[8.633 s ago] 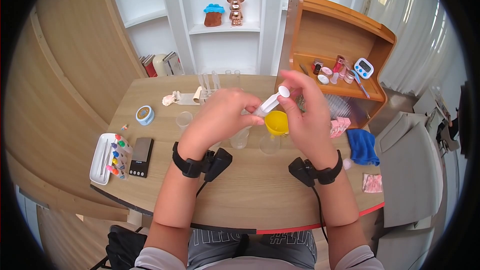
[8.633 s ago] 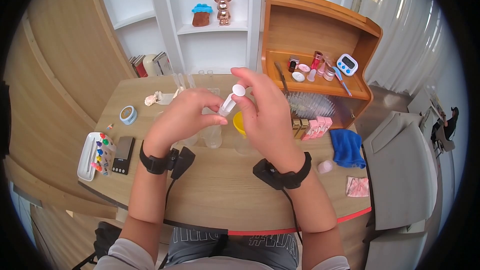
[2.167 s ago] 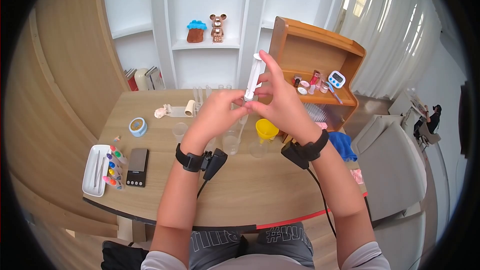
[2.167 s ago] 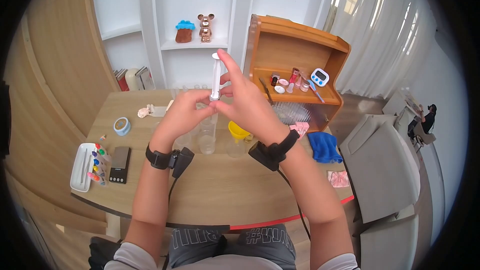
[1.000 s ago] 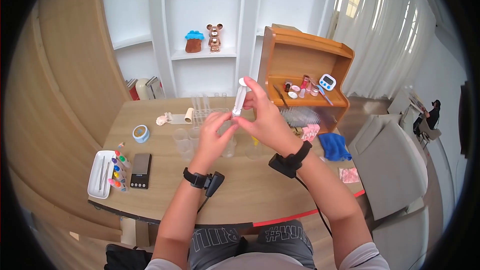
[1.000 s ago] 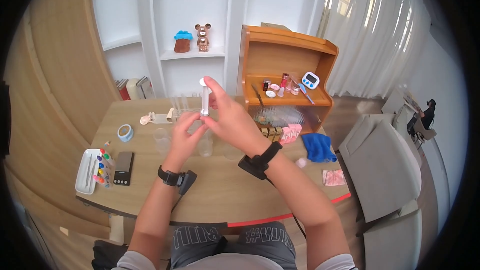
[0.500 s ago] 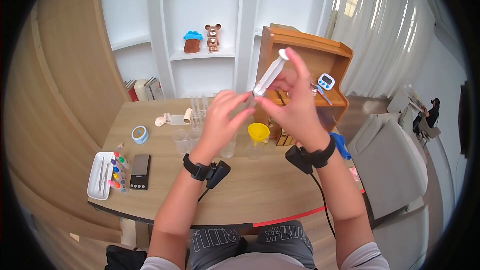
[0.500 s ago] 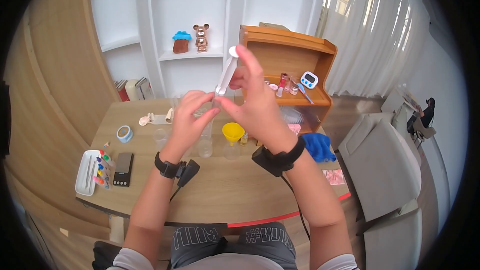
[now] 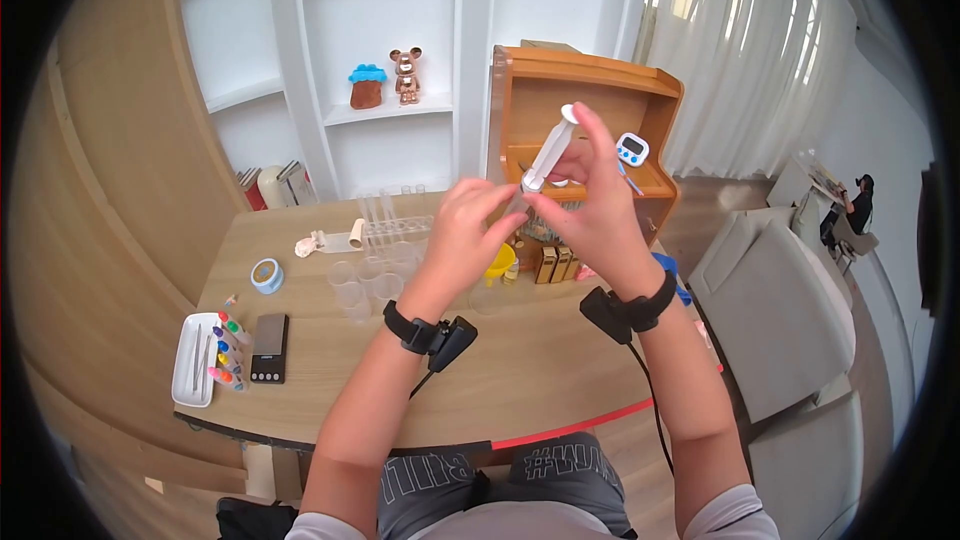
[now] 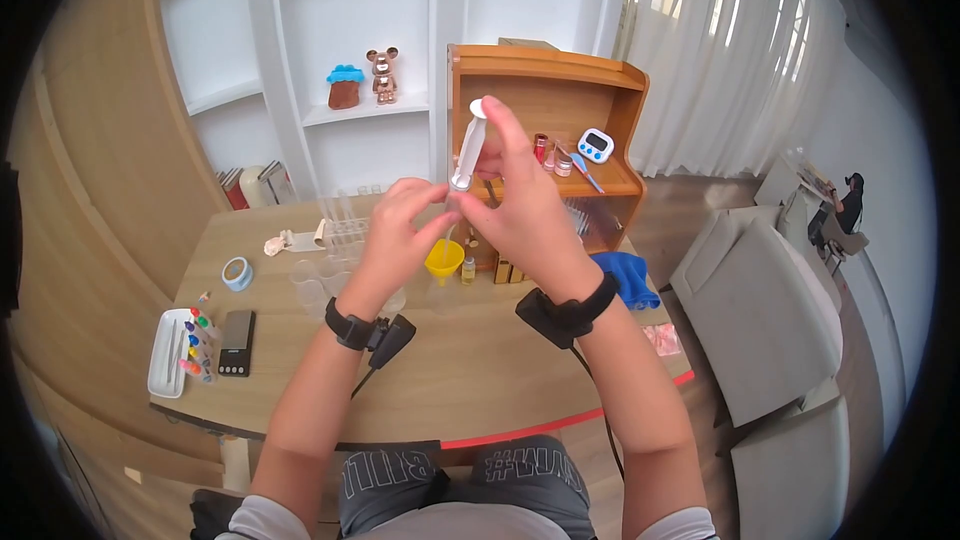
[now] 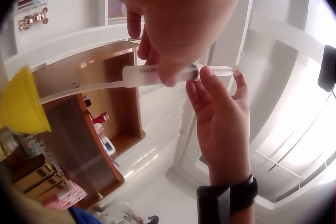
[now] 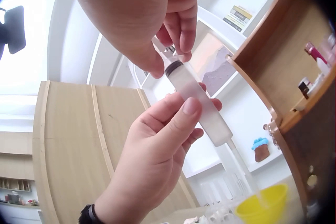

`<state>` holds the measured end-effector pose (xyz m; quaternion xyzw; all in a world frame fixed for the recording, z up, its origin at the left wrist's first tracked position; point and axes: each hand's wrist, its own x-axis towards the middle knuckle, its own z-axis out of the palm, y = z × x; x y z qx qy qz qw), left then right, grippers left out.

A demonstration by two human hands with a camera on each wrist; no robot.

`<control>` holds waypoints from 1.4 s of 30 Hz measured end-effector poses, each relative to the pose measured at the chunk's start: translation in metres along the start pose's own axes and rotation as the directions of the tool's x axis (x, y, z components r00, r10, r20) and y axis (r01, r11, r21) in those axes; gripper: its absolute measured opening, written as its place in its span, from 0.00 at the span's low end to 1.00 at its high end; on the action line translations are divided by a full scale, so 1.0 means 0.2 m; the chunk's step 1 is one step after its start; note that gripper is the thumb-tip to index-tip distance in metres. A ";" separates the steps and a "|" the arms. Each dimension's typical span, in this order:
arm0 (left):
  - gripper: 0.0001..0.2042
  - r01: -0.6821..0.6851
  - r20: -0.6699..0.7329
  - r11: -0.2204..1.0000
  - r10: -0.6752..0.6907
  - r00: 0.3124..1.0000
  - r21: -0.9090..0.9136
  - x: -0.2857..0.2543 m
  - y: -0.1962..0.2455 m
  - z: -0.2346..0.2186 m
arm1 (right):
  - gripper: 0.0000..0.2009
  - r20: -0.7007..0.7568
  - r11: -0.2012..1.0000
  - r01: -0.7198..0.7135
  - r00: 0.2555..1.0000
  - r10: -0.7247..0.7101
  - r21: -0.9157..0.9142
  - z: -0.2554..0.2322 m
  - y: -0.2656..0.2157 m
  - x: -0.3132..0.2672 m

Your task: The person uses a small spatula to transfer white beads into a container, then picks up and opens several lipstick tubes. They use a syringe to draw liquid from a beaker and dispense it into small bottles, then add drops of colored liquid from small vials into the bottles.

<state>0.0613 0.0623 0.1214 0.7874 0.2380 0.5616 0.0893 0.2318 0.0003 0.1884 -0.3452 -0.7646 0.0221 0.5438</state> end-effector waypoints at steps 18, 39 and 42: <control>0.14 0.077 0.003 0.997 -0.077 0.997 -0.030 -0.06 -0.06 0.03 | 0.28 -0.012 0.985 0.122 0.992 -0.124 -0.119 0.09 0.11 -0.06; 0.14 0.098 -0.018 0.993 -0.099 0.995 -0.072 -0.06 -0.05 0.03 | 0.13 0.057 0.949 0.113 0.993 -0.101 -0.294 0.06 0.12 -0.05; 0.14 0.051 -0.047 0.998 -0.053 0.998 -0.026 0.01 -0.01 -0.06 | 0.12 0.028 0.955 0.124 0.992 -0.121 -0.269 0.06 0.01 0.04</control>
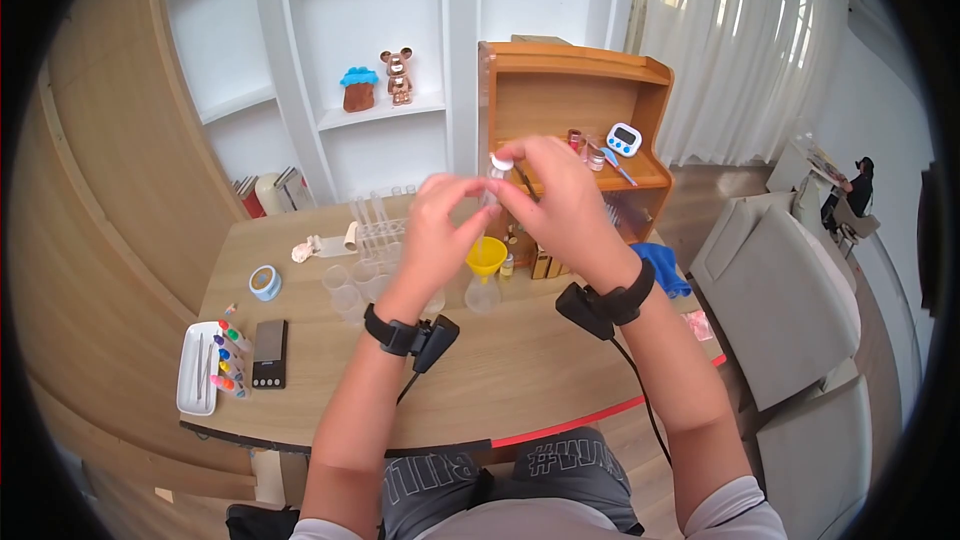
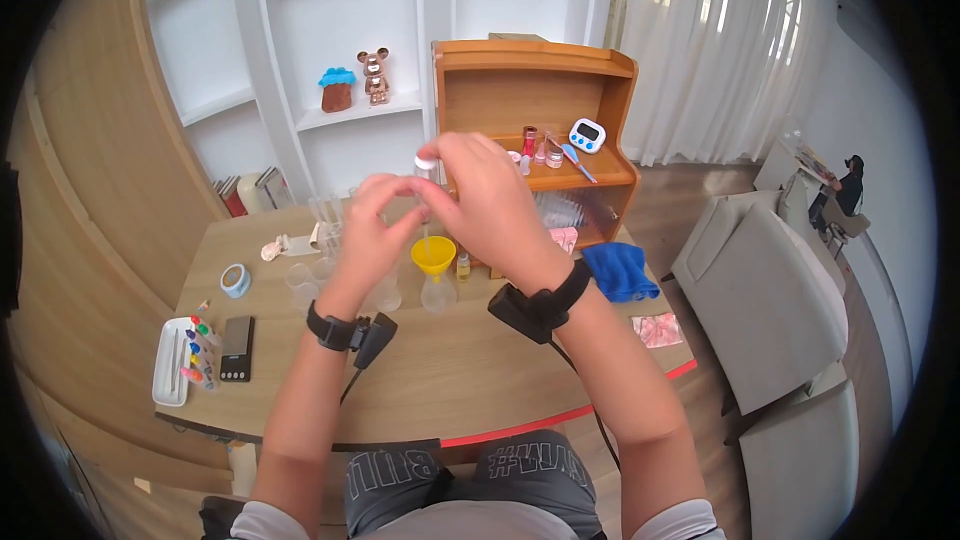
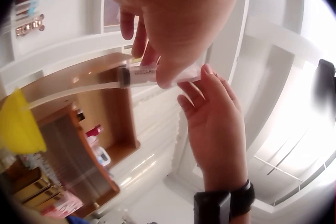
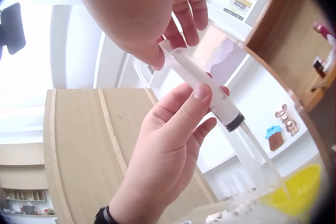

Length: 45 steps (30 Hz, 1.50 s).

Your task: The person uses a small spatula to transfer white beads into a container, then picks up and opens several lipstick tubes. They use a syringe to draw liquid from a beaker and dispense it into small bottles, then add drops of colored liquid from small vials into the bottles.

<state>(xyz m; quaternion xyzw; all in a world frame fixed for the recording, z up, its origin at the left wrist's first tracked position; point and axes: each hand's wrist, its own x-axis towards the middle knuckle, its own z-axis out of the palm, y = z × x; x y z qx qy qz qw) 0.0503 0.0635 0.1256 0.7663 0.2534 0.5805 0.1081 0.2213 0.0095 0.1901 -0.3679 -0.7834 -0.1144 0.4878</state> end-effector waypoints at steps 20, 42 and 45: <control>0.14 0.232 -0.004 0.962 -0.234 0.972 0.146 -0.43 -0.30 -0.22 | 0.09 0.077 0.985 -0.007 0.997 -0.007 0.172 0.58 -0.10 -0.16; 0.13 0.218 -0.003 0.933 -0.227 0.974 0.286 -0.41 -0.27 -0.23 | 0.14 -0.033 0.984 0.088 0.996 -0.084 0.153 0.51 -0.13 -0.02; 0.13 0.206 -0.007 0.937 -0.213 0.977 0.282 -0.42 -0.26 -0.23 | 0.14 -0.029 0.985 0.081 0.997 -0.078 0.150 0.49 -0.15 0.01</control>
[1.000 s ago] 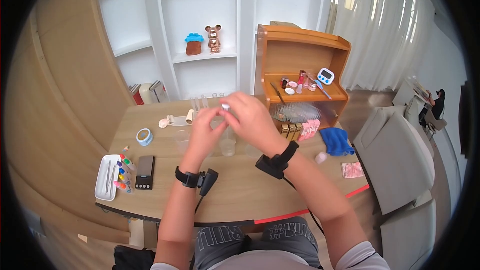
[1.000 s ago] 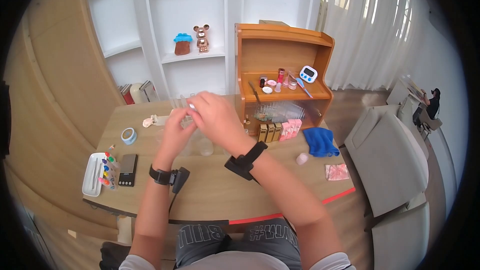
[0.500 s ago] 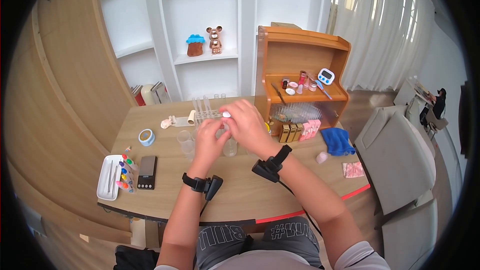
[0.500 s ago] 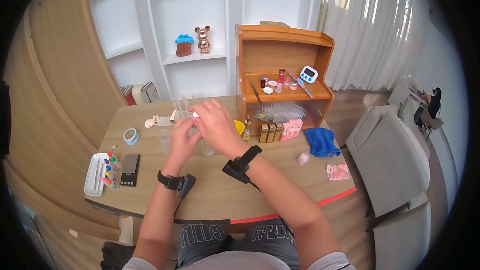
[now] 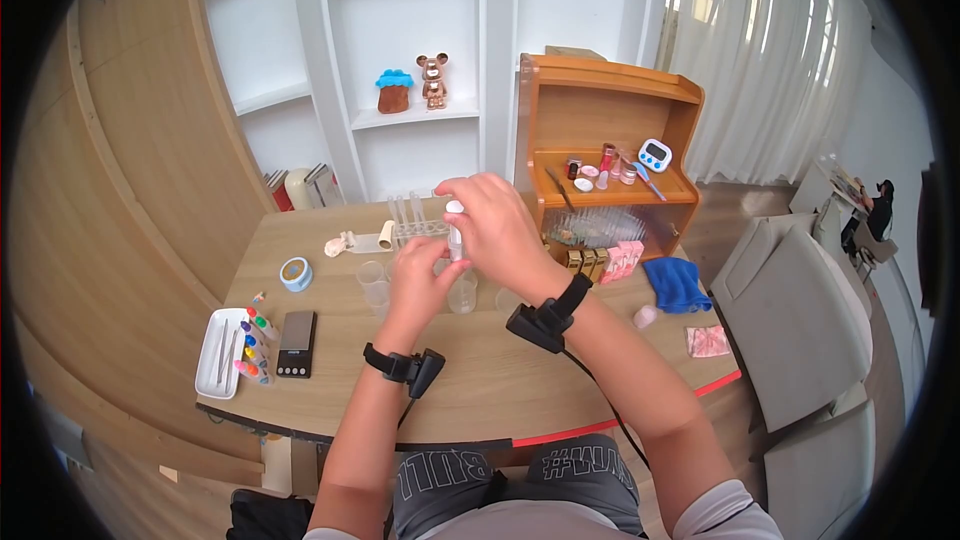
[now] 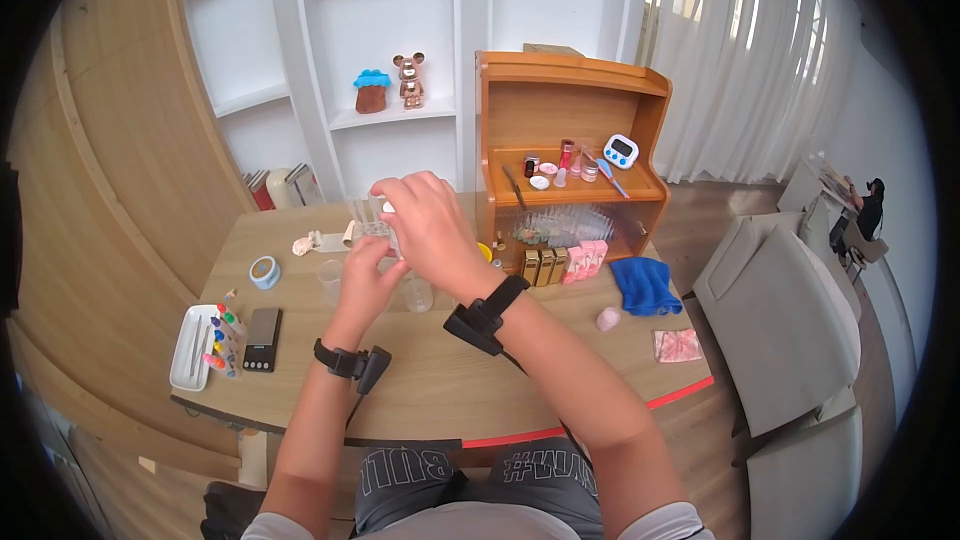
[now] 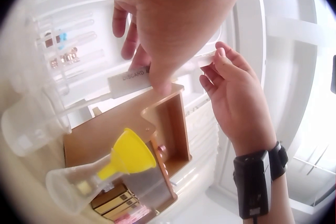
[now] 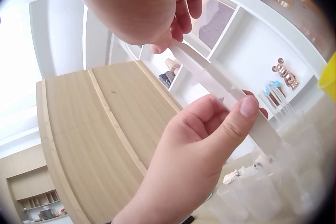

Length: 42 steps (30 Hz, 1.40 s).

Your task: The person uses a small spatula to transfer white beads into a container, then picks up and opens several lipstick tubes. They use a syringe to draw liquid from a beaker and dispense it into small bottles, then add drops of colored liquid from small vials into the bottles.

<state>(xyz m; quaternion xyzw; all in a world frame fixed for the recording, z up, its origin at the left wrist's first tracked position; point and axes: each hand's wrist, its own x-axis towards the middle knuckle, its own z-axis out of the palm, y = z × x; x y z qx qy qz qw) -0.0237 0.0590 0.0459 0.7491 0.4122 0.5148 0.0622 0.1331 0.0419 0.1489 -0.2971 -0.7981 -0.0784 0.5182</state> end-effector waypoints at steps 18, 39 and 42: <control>0.14 0.014 0.015 1.000 -0.014 1.000 0.015 0.03 0.01 0.00 | 0.15 -0.027 0.998 0.042 0.999 -0.043 -0.042 -0.09 -0.01 0.16; 0.15 -0.026 0.053 0.999 0.027 0.998 -0.025 0.10 0.14 0.00 | 0.28 0.052 0.997 -0.071 0.996 0.070 0.016 -0.25 0.03 -0.05; 0.15 -0.102 0.056 0.995 0.102 0.993 -0.006 0.19 0.25 -0.05 | 0.34 0.010 0.993 -0.083 0.997 0.082 0.081 -0.29 0.01 -0.04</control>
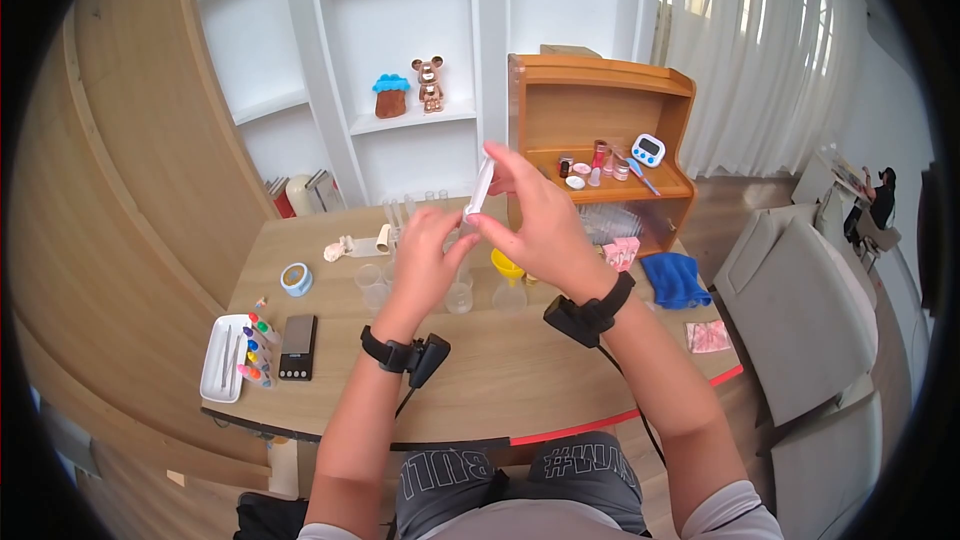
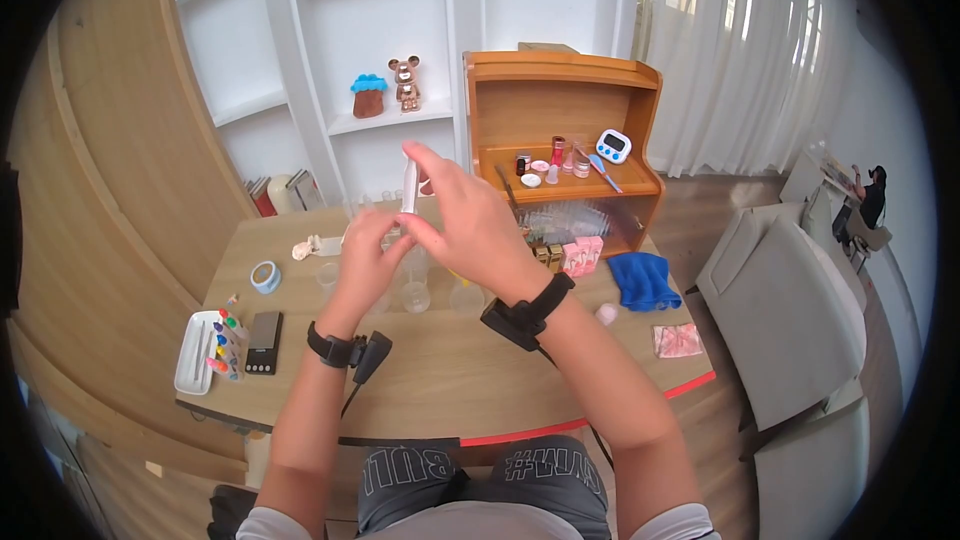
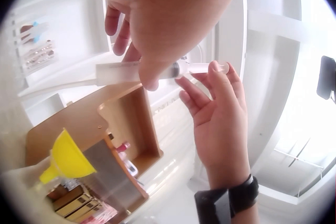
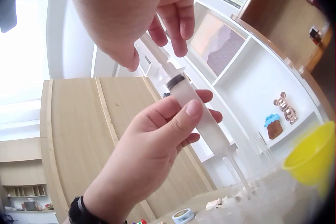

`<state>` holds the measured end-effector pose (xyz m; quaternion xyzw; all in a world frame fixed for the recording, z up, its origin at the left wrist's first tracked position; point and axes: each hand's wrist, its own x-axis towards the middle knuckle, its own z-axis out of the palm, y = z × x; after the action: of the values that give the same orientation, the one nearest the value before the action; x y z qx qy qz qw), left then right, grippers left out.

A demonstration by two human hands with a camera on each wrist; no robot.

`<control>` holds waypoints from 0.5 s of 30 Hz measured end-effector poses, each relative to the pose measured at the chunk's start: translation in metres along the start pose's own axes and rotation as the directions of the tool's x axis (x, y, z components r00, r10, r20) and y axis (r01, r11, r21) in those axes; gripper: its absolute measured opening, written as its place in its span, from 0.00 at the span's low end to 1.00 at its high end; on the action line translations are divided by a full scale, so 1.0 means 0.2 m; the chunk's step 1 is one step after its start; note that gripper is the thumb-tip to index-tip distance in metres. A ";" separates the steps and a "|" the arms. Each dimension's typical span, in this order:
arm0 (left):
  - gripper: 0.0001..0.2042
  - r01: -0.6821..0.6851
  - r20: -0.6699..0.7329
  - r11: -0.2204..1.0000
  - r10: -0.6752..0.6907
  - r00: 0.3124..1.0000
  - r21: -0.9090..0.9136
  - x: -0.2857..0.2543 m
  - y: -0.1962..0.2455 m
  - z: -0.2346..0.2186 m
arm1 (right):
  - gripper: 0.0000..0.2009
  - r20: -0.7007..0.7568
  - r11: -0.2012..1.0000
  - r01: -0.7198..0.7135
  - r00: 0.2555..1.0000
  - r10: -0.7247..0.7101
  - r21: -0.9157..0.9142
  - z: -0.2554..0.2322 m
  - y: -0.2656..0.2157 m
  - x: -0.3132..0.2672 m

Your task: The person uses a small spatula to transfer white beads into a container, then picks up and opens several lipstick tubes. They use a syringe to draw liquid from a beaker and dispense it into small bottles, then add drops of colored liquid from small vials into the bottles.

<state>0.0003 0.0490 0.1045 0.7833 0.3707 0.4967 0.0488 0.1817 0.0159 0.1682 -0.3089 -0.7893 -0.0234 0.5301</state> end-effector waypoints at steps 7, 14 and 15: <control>0.14 -0.199 -0.035 0.980 0.198 0.980 -0.010 0.25 0.29 -0.08 | 0.44 -0.189 0.996 0.068 0.979 -0.077 -0.055 -0.25 -0.08 0.10; 0.12 -0.195 0.016 0.980 0.196 0.981 -0.043 0.35 0.44 -0.01 | 0.45 -0.222 0.997 0.079 0.972 -0.075 0.009 -0.38 -0.06 0.13; 0.12 -0.181 0.015 0.982 0.182 0.983 -0.058 0.35 0.43 0.02 | 0.45 -0.203 0.999 0.047 0.978 -0.045 0.005 -0.38 -0.05 0.11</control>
<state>0.0645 0.0324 0.1926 0.8172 0.2831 0.5012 0.0294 0.2330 -0.0097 0.2237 -0.2840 -0.7381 -0.0631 0.6088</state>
